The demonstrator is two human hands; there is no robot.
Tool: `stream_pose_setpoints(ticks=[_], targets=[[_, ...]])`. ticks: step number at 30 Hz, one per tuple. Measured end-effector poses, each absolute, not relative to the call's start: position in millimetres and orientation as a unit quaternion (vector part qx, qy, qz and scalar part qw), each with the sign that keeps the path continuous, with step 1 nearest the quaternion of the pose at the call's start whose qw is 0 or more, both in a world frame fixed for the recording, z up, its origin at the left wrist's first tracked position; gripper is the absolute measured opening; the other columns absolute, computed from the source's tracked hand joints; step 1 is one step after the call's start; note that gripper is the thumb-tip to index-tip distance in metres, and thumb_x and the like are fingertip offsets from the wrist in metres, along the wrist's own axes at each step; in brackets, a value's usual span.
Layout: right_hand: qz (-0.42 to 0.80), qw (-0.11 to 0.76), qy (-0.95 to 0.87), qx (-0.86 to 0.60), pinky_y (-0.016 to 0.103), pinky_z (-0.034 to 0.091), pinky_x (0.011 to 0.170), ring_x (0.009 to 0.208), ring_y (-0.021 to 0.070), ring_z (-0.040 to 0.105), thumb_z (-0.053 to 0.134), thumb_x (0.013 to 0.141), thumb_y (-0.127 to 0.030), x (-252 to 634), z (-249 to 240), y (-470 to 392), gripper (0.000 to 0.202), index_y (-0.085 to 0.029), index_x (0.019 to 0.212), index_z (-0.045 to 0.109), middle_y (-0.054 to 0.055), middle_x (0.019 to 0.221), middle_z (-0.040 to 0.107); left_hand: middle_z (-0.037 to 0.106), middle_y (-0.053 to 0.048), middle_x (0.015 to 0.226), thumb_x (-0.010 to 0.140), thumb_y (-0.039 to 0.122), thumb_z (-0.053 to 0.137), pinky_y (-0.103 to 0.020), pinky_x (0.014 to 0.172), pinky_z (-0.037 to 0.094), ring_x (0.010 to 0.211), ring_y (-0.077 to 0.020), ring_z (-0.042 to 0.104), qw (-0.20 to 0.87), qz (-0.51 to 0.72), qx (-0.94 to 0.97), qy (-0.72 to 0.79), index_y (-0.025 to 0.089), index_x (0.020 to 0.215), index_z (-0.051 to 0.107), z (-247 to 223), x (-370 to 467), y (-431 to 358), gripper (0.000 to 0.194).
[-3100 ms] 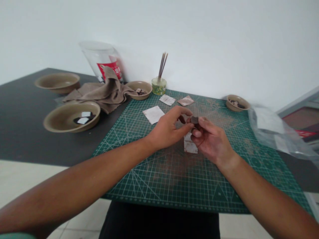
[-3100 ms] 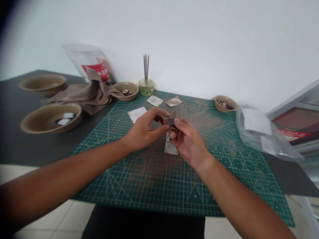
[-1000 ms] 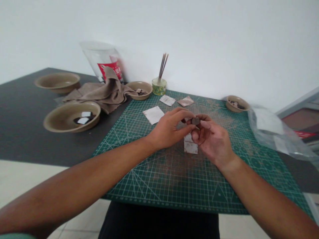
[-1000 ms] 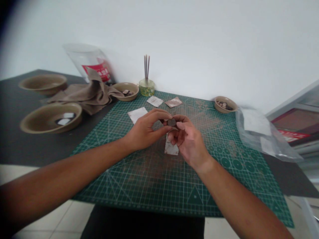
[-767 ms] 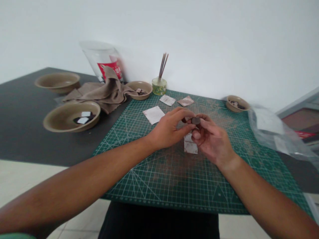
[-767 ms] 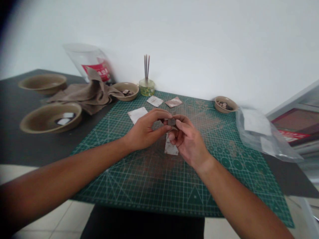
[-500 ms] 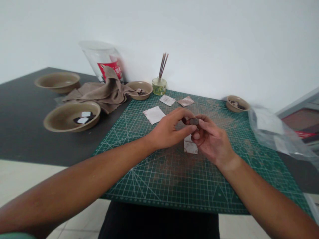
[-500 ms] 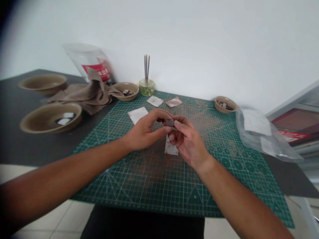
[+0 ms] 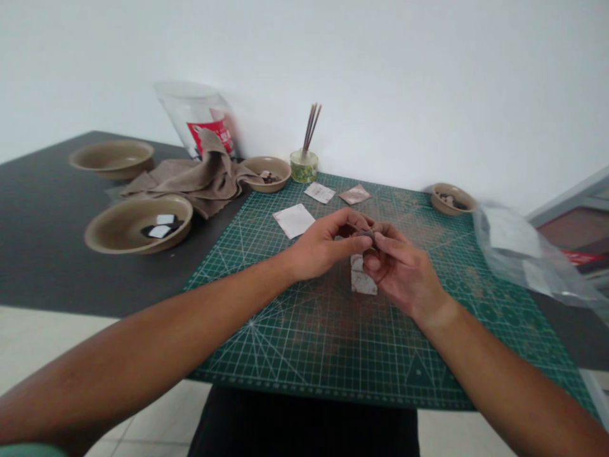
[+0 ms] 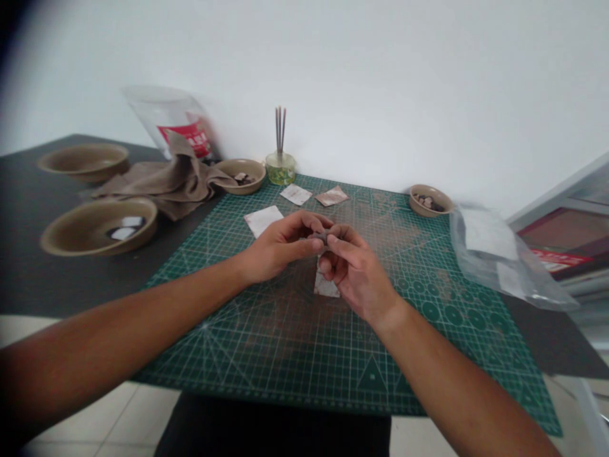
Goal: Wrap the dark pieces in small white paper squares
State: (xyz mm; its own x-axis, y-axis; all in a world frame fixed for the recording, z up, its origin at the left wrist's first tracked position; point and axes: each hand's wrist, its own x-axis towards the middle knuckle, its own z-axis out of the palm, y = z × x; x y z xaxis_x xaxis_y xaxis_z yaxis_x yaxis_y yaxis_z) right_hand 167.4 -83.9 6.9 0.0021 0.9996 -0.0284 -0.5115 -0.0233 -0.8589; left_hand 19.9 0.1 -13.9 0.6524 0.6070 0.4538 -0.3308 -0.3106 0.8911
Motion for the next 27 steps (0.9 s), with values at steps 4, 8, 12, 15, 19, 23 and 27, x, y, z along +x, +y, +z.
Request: stream_pose_setpoints(ticks=[4, 8, 12, 15, 19, 23, 27], targets=[[0.621, 0.607, -0.342, -0.360, 0.017, 0.040, 0.042, 0.050, 0.0061, 0.054, 0.073, 0.080, -0.024, 168, 7, -84, 0.014, -0.019, 0.083, 0.061, -0.006, 0.067, 0.057, 0.064, -0.007, 0.110, 0.087, 0.029, 0.070, -0.035, 0.090, 0.049, 0.102, -0.0184, 0.062, 0.596, 0.412, 0.684, 0.085, 0.017, 0.088, 0.060, -13, 21, 0, 0.015], [0.620, 0.606, -0.341, -0.364, 0.016, 0.040, 0.042, 0.050, 0.0059, 0.054, 0.072, 0.080, -0.027, 167, 8, -84, 0.015, -0.018, 0.084, 0.061, -0.006, 0.067, 0.056, 0.064, -0.007, 0.106, 0.088, 0.031, 0.068, -0.033, 0.090, 0.047, 0.100, -0.0184, 0.061, 0.574, 0.429, 0.691, 0.098, 0.016, 0.084, 0.062, -12, 21, 0, 0.017], [0.619, 0.597, -0.345, -0.377, 0.016, 0.039, 0.042, 0.049, 0.0056, 0.053, 0.072, 0.079, -0.028, 165, 8, -84, 0.016, -0.018, 0.084, 0.060, -0.006, 0.066, 0.055, 0.064, -0.006, 0.104, 0.090, 0.030, 0.064, -0.031, 0.087, 0.047, 0.097, -0.0171, 0.061, 0.549, 0.442, 0.701, 0.111, 0.016, 0.081, 0.060, -11, 22, -1, 0.017], [0.609, 0.585, -0.363, -0.394, 0.017, 0.038, 0.044, 0.050, 0.0062, 0.052, 0.070, 0.082, -0.030, 168, 7, -83, 0.016, -0.019, 0.085, 0.058, -0.007, 0.063, 0.052, 0.065, -0.005, 0.101, 0.093, 0.032, 0.059, -0.031, 0.085, 0.047, 0.095, -0.0166, 0.061, 0.516, 0.442, 0.720, 0.140, 0.016, 0.080, 0.058, -9, 22, -2, 0.020], [0.518, 0.499, -0.502, -0.480, 0.020, 0.040, 0.049, 0.054, 0.0089, 0.052, 0.064, 0.088, -0.031, 186, 11, -83, 0.012, -0.022, 0.092, 0.058, -0.006, 0.064, 0.056, 0.067, -0.004, 0.095, 0.099, 0.031, 0.046, -0.031, 0.083, 0.049, 0.090, -0.0162, 0.062, 0.425, 0.416, 0.776, 0.210, 0.016, 0.098, 0.062, -9, 19, -2, 0.021], [0.322, 0.330, -0.685, -0.564, 0.025, 0.044, 0.059, 0.066, 0.0128, 0.056, 0.060, 0.092, -0.031, 214, 20, -86, 0.015, -0.023, 0.105, 0.061, -0.002, 0.076, 0.062, 0.067, -0.005, 0.106, 0.088, 0.017, 0.052, -0.036, 0.094, 0.046, 0.103, -0.0201, 0.061, 0.277, 0.312, 0.885, 0.208, 0.019, 0.105, 0.063, -11, 14, -1, 0.020], [0.238, 0.220, -0.761, -0.562, 0.026, 0.046, 0.062, 0.069, 0.0139, 0.058, 0.057, 0.094, -0.033, 228, 21, -90, 0.019, -0.024, 0.109, 0.063, 0.000, 0.084, 0.066, 0.063, -0.006, 0.122, 0.082, 0.023, 0.061, -0.043, 0.102, 0.040, 0.116, -0.0266, 0.055, 0.183, 0.213, 0.940, 0.194, 0.022, 0.105, 0.066, -12, 12, -5, 0.024]])
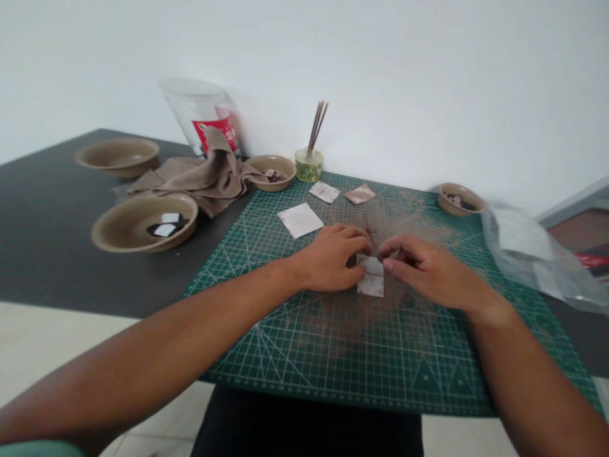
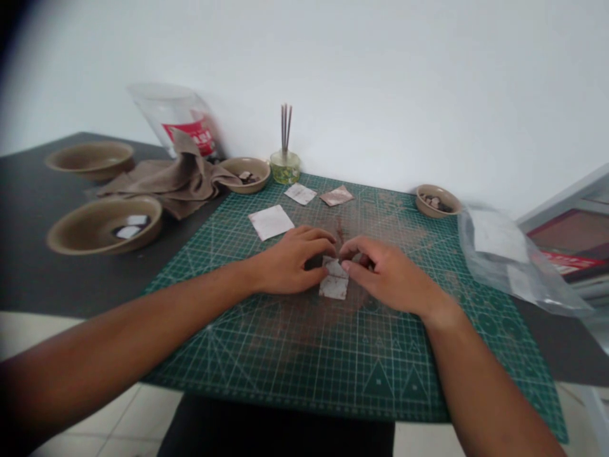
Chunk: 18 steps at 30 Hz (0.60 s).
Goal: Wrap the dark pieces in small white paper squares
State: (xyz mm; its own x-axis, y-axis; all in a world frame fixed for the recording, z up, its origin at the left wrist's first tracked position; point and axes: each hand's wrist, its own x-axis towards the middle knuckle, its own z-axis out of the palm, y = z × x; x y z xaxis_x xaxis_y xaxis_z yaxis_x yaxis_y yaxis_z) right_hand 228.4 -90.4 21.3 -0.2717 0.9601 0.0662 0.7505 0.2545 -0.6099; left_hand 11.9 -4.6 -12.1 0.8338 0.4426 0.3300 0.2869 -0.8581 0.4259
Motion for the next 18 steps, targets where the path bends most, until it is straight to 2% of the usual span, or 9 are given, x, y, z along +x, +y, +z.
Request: stream_pose_setpoints(ticks=[3, 6, 11, 18], targets=[[0.187, 0.189, -0.805, -0.531, 0.028, 0.048, 0.067, 0.073, 0.0144, 0.061, 0.058, 0.094, -0.030, 227, 16, -91, 0.017, -0.023, 0.107, 0.065, 0.001, 0.090, 0.067, 0.061, -0.006, 0.126, 0.083, 0.032, 0.062, -0.046, 0.104, 0.037, 0.120, -0.0290, 0.052, 0.159, 0.182, 0.951, 0.193, 0.022, 0.105, 0.067, -11, 12, -7, 0.025], [0.153, 0.189, -0.841, -0.484, 0.030, 0.049, 0.074, 0.078, 0.0150, 0.061, 0.059, 0.094, -0.028, 217, 11, -93, 0.015, -0.022, 0.106, 0.064, 0.003, 0.095, 0.067, 0.062, -0.007, 0.125, 0.081, 0.033, 0.062, -0.047, 0.105, 0.035, 0.119, -0.0293, 0.051, 0.150, 0.171, 0.956, 0.182, 0.021, 0.102, 0.067, -11, 11, -5, 0.024], [0.172, 0.208, -0.882, -0.386, 0.032, 0.051, 0.083, 0.092, 0.0169, 0.063, 0.060, 0.095, -0.026, 195, 9, -103, 0.013, -0.022, 0.107, 0.062, 0.005, 0.104, 0.067, 0.061, -0.005, 0.126, 0.080, 0.031, 0.063, -0.047, 0.104, 0.033, 0.121, -0.0301, 0.049, 0.158, 0.156, 0.963, 0.152, 0.024, 0.107, 0.068, -12, 7, 1, 0.028], [0.166, 0.234, -0.913, -0.290, 0.031, 0.052, 0.086, 0.095, 0.0154, 0.065, 0.059, 0.095, -0.024, 158, 15, -123, 0.009, -0.020, 0.103, 0.061, 0.005, 0.107, 0.070, 0.059, -0.006, 0.128, 0.083, 0.043, 0.065, -0.048, 0.104, 0.031, 0.123, -0.0316, 0.045, 0.149, 0.150, 0.965, 0.154, 0.026, 0.108, 0.068, -16, 7, 6, 0.031]])
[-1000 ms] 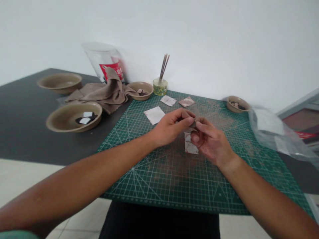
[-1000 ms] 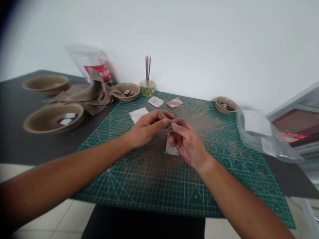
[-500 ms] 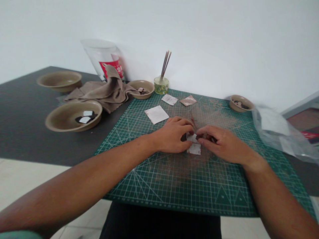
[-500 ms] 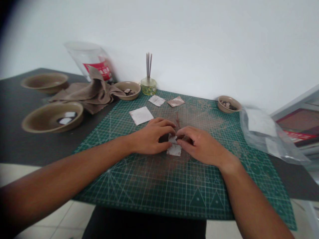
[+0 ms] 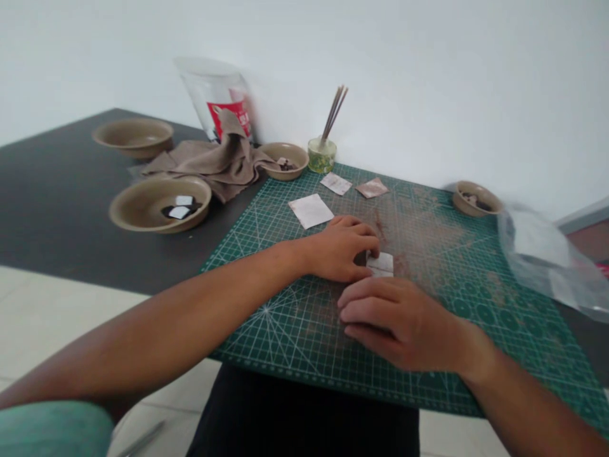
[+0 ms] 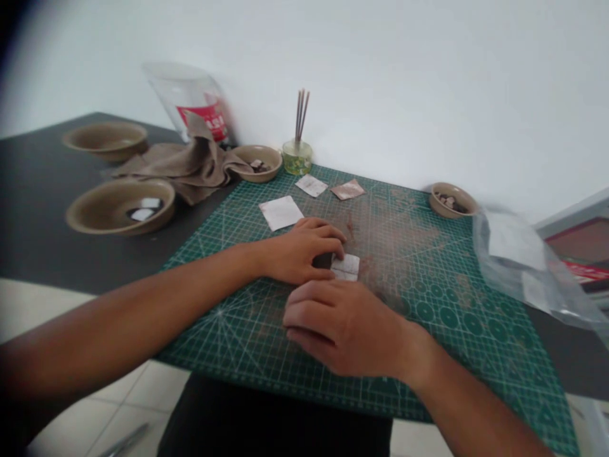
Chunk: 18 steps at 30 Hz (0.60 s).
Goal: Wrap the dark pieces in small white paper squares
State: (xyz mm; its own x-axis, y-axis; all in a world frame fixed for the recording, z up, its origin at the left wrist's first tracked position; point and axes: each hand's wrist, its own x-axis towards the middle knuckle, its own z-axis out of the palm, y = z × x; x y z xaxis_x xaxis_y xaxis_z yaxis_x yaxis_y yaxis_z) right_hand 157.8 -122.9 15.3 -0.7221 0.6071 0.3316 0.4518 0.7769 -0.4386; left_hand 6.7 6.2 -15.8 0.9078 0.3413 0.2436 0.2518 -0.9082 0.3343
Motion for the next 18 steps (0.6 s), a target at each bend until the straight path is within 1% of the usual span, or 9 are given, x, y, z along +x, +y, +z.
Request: stream_pose_setpoints(ticks=[4, 8, 10, 13, 16, 18], targets=[[0.142, 0.256, -0.918, -0.269, 0.029, 0.052, 0.078, 0.086, 0.0141, 0.068, 0.059, 0.094, -0.019, 125, 15, -131, 0.004, -0.019, 0.097, 0.062, 0.002, 0.106, 0.073, 0.058, -0.006, 0.129, 0.080, 0.041, 0.067, -0.047, 0.104, 0.031, 0.122, -0.0312, 0.045, 0.137, 0.159, 0.966, 0.150, 0.025, 0.106, 0.067, -16, 7, 6, 0.030], [0.112, 0.301, -0.902, -0.289, 0.028, 0.051, 0.075, 0.087, 0.0135, 0.069, 0.056, 0.097, -0.022, 105, 5, -131, 0.006, -0.021, 0.099, 0.062, 0.001, 0.112, 0.074, 0.057, -0.006, 0.132, 0.080, 0.039, 0.067, -0.046, 0.105, 0.030, 0.124, -0.0310, 0.044, 0.137, 0.163, 0.965, 0.152, 0.025, 0.108, 0.066, -16, 7, 6, 0.031], [0.095, 0.282, -0.909, -0.290, 0.029, 0.050, 0.071, 0.087, 0.0147, 0.070, 0.054, 0.097, -0.021, 99, -2, -129, 0.009, -0.021, 0.100, 0.062, 0.002, 0.113, 0.074, 0.056, -0.005, 0.132, 0.081, 0.039, 0.067, -0.046, 0.106, 0.030, 0.124, -0.0305, 0.045, 0.143, 0.158, 0.964, 0.157, 0.026, 0.109, 0.066, -16, 6, 6, 0.031], [0.070, 0.234, -0.924, -0.296, 0.032, 0.048, 0.064, 0.080, 0.0165, 0.069, 0.052, 0.096, -0.017, 93, -8, -128, 0.012, -0.018, 0.094, 0.063, 0.004, 0.106, 0.076, 0.056, -0.005, 0.133, 0.081, 0.040, 0.067, -0.047, 0.105, 0.030, 0.123, -0.0309, 0.046, 0.150, 0.150, 0.964, 0.160, 0.027, 0.110, 0.065, -16, 6, 6, 0.032], [0.058, 0.237, -0.928, -0.280, 0.034, 0.044, 0.060, 0.079, 0.0151, 0.068, 0.052, 0.097, -0.020, 91, -7, -129, 0.013, -0.019, 0.089, 0.063, 0.003, 0.109, 0.075, 0.055, -0.005, 0.135, 0.081, 0.040, 0.066, -0.048, 0.105, 0.029, 0.124, -0.0312, 0.046, 0.153, 0.146, 0.964, 0.159, 0.028, 0.112, 0.065, -15, 7, 6, 0.033], [0.054, 0.238, -0.926, -0.289, 0.033, 0.043, 0.060, 0.077, 0.0150, 0.067, 0.051, 0.097, -0.020, 91, -7, -129, 0.014, -0.018, 0.088, 0.063, 0.003, 0.105, 0.075, 0.054, -0.005, 0.135, 0.081, 0.039, 0.066, -0.047, 0.106, 0.029, 0.124, -0.0309, 0.046, 0.153, 0.144, 0.965, 0.159, 0.027, 0.112, 0.064, -15, 7, 6, 0.033]])
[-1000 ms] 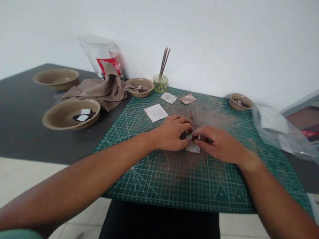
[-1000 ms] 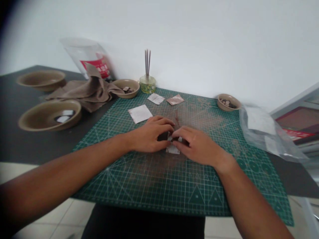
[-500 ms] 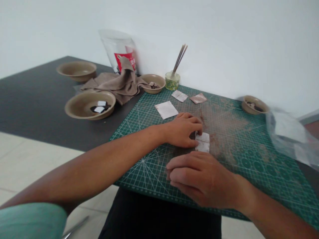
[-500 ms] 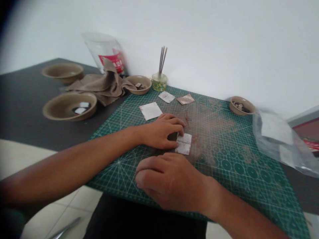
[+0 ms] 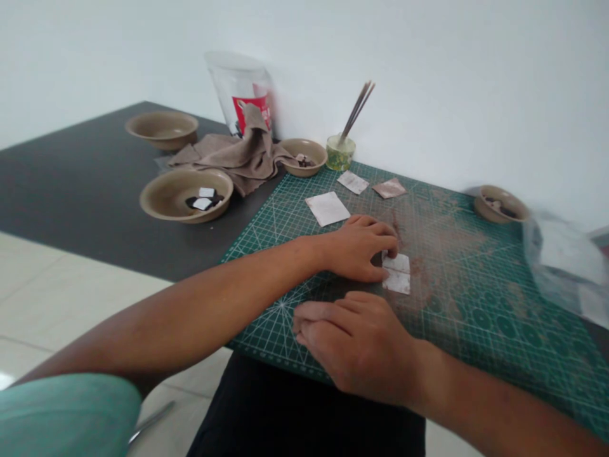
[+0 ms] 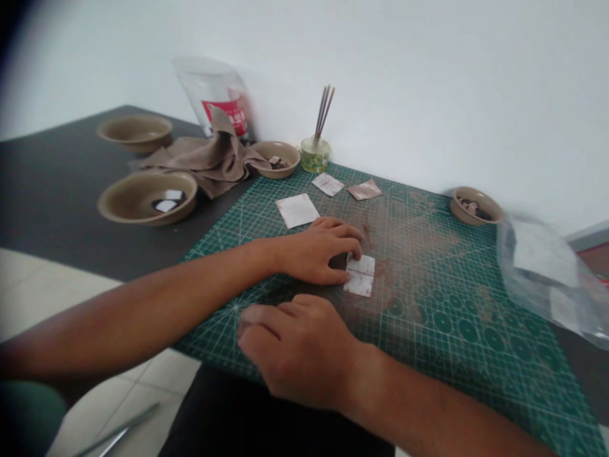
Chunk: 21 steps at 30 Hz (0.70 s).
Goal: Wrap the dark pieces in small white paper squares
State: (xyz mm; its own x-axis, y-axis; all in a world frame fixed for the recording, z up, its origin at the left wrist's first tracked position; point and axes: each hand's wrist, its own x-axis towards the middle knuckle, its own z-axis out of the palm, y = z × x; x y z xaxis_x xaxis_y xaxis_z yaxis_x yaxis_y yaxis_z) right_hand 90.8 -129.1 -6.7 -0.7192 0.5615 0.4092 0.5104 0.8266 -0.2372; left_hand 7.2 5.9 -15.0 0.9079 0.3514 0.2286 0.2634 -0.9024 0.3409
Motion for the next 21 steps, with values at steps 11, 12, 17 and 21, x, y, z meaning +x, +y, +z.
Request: stream_pose_setpoints(ticks=[11, 12, 17, 21], targets=[[0.089, 0.290, -0.919, -0.250, 0.031, 0.052, 0.077, 0.085, 0.0149, 0.067, 0.058, 0.092, -0.018, 107, 2, -123, 0.004, -0.020, 0.095, 0.060, 0.003, 0.114, 0.072, 0.054, -0.003, 0.137, 0.084, 0.039, 0.064, -0.047, 0.106, 0.030, 0.127, -0.0308, 0.044, 0.151, 0.148, 0.967, 0.145, 0.028, 0.110, 0.066, -18, 5, 9, 0.029], [0.075, 0.325, -0.905, -0.265, 0.032, 0.053, 0.081, 0.090, 0.0159, 0.068, 0.059, 0.092, -0.017, 118, 8, -120, 0.007, -0.022, 0.096, 0.059, 0.004, 0.115, 0.071, 0.054, -0.003, 0.137, 0.084, 0.039, 0.063, -0.046, 0.106, 0.030, 0.128, -0.0308, 0.044, 0.151, 0.146, 0.968, 0.140, 0.028, 0.110, 0.066, -18, 4, 9, 0.028], [0.028, 0.372, -0.775, -0.510, 0.033, 0.050, 0.071, 0.084, 0.0191, 0.064, 0.060, 0.091, -0.019, 187, 19, -101, 0.005, -0.024, 0.090, 0.059, 0.005, 0.099, 0.068, 0.054, -0.006, 0.137, 0.083, 0.042, 0.065, -0.048, 0.105, 0.032, 0.125, -0.0321, 0.047, 0.143, 0.153, 0.967, 0.147, 0.025, 0.110, 0.066, -16, 5, 8, 0.032], [0.092, 0.261, -0.785, -0.555, 0.031, 0.046, 0.063, 0.069, 0.0163, 0.058, 0.061, 0.090, -0.023, 219, 7, -98, 0.004, -0.023, 0.093, 0.062, 0.002, 0.086, 0.065, 0.054, -0.006, 0.137, 0.081, 0.039, 0.067, -0.049, 0.104, 0.032, 0.125, -0.0325, 0.046, 0.153, 0.140, 0.965, 0.161, 0.025, 0.107, 0.066, -13, 5, 4, 0.029]])
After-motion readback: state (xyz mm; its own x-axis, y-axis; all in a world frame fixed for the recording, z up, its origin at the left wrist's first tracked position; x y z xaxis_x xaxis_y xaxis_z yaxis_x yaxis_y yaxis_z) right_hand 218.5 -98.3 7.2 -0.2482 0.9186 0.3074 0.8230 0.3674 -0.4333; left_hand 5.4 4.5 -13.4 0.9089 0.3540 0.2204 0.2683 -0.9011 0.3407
